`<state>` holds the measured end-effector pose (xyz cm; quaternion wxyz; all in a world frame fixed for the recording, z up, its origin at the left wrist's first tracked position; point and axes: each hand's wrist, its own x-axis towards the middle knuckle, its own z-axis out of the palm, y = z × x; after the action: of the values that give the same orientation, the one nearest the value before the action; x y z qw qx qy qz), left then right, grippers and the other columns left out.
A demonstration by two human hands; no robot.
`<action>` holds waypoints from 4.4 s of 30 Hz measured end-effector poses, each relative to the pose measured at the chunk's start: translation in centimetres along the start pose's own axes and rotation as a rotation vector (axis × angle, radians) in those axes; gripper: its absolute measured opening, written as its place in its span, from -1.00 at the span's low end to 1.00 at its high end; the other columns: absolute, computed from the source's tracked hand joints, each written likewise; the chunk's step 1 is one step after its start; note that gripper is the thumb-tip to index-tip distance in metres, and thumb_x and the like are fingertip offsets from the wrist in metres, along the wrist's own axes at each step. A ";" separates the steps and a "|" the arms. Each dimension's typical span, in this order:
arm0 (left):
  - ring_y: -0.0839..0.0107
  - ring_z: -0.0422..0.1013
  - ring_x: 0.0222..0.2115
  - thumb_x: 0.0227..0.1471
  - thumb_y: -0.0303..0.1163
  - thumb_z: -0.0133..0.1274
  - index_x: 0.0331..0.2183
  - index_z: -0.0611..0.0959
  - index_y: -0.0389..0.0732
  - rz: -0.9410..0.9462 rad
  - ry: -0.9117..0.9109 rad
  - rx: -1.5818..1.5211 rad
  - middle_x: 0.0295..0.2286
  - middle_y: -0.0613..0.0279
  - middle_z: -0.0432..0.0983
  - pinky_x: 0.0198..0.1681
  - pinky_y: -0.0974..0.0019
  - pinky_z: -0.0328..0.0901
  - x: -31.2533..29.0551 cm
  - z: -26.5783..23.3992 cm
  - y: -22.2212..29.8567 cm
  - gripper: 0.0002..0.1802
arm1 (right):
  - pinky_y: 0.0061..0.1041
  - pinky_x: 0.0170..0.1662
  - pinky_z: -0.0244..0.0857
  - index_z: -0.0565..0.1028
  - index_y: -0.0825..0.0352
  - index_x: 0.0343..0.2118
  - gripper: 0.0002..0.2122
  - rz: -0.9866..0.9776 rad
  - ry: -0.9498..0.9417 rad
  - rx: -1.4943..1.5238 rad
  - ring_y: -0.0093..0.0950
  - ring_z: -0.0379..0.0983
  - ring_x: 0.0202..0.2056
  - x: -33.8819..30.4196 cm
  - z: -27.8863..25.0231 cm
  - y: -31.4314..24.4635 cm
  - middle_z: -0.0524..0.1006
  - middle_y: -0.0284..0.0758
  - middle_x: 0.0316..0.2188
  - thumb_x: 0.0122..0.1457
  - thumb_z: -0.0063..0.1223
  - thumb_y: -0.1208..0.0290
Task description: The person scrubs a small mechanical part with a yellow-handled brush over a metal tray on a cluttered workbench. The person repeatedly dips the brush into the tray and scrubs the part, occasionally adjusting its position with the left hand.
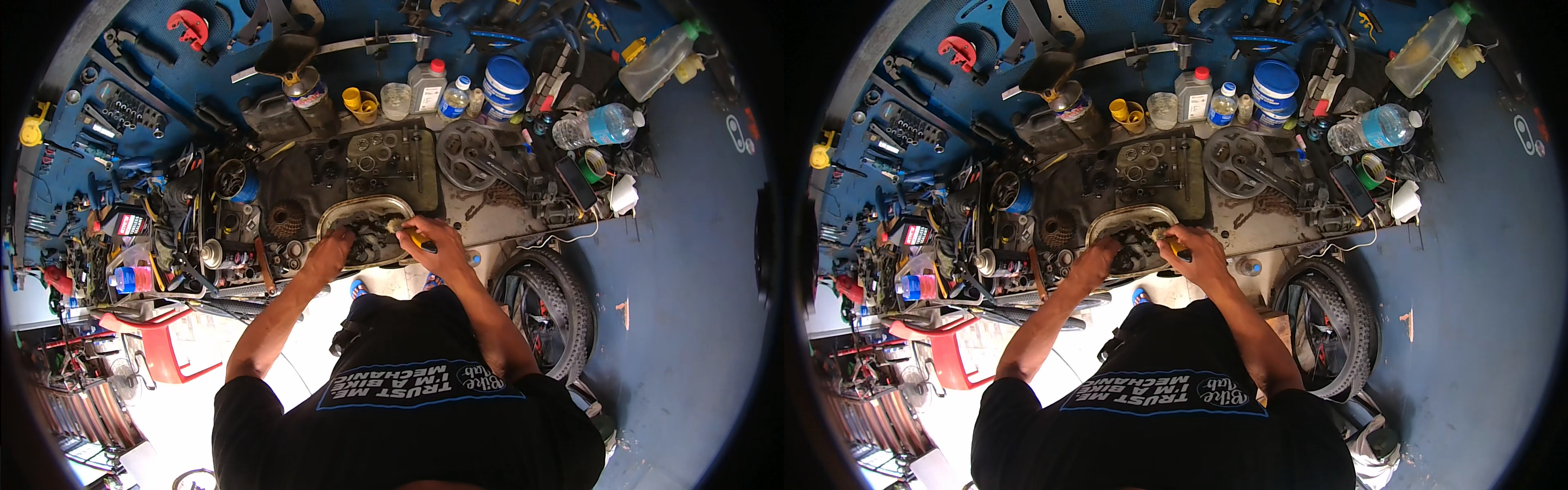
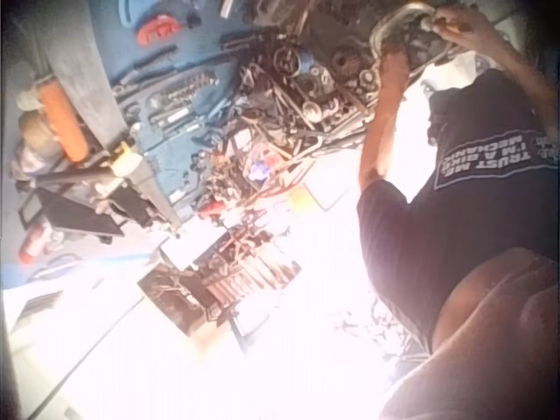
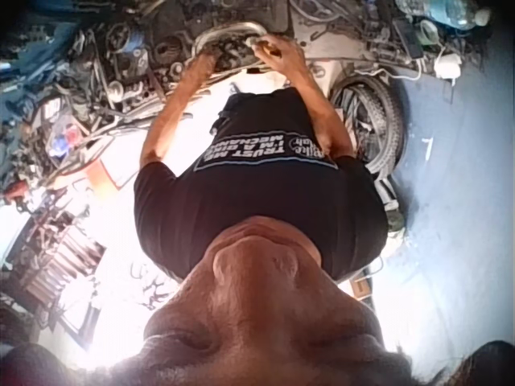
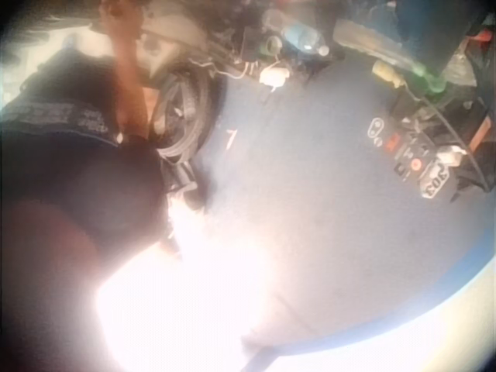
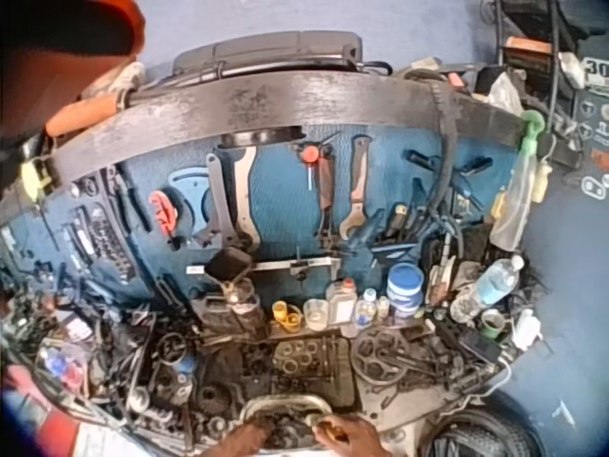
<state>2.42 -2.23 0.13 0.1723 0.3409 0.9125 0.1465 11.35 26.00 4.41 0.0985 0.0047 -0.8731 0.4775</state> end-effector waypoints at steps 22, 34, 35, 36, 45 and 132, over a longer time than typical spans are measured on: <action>-0.20 0.48 0.15 0.20 -0.39 0.27 0.05 0.60 -0.24 0.004 0.080 0.008 0.04 -0.15 0.50 0.09 -0.14 0.55 0.4 0.4 4.1 -0.59 | -0.18 -0.16 0.49 0.69 0.19 -0.18 -0.75 -0.005 0.022 -0.034 -0.18 0.64 -0.29 -0.2 0.4 0.5 0.75 -0.29 -0.33 0.25 0.41 0.14; -0.15 0.58 0.02 0.15 -0.59 0.04 -0.09 0.67 -0.26 -0.041 0.073 0.046 -0.05 -0.12 0.60 0.04 -0.08 0.54 -0.1 1.3 2.2 -0.72 | -0.18 -0.16 0.49 0.68 0.16 -0.17 -0.79 0.019 0.004 0.022 -0.22 0.65 -0.26 -0.1 1.0 0.2 0.72 -0.33 -0.34 0.26 0.42 0.18; -0.15 0.58 0.01 0.14 -0.60 0.04 -0.09 0.67 -0.28 -0.022 0.080 0.055 -0.04 -0.12 0.60 0.03 -0.09 0.54 -0.1 1.3 2.1 -0.71 | -0.17 -0.15 0.49 0.67 0.15 -0.16 -0.79 0.018 0.010 0.024 -0.22 0.65 -0.26 -0.2 1.0 0.2 0.72 -0.33 -0.35 0.27 0.42 0.18; -0.15 0.58 0.03 0.14 -0.60 0.05 -0.06 0.66 -0.29 -0.037 0.055 0.050 -0.01 -0.12 0.58 0.04 -0.08 0.55 -0.1 1.3 2.0 -0.69 | -0.17 -0.15 0.49 0.67 0.15 -0.16 -0.79 0.012 0.003 0.015 -0.22 0.65 -0.26 -0.1 1.1 0.1 0.72 -0.33 -0.35 0.26 0.42 0.18; -0.19 0.59 0.04 0.17 -0.55 0.09 0.03 0.62 -0.30 -0.051 0.022 0.062 0.06 -0.19 0.53 0.02 -0.13 0.57 0.5 1.9 1.6 -0.64 | -0.20 -0.18 0.50 0.68 0.16 -0.17 -0.78 -0.058 0.023 -0.037 -0.25 0.65 -0.29 0.0 1.5 -0.3 0.72 -0.35 -0.36 0.25 0.45 0.20; -0.10 0.59 -0.02 0.15 -0.50 0.10 -0.04 0.67 -0.27 0.215 0.140 0.086 -0.12 -0.08 0.59 0.02 -0.03 0.55 0.1 0.9 -0.1 -0.68 | -0.34 -0.15 0.53 0.69 0.28 -0.13 -0.78 -0.070 0.002 -0.051 -0.30 0.72 -0.28 0.9 1.3 0.2 0.75 -0.23 -0.30 0.27 0.45 0.30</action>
<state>2.65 -2.08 -0.73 0.0766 0.4326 0.8860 0.1481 10.20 25.15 3.70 0.1161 0.0322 -0.8841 0.4514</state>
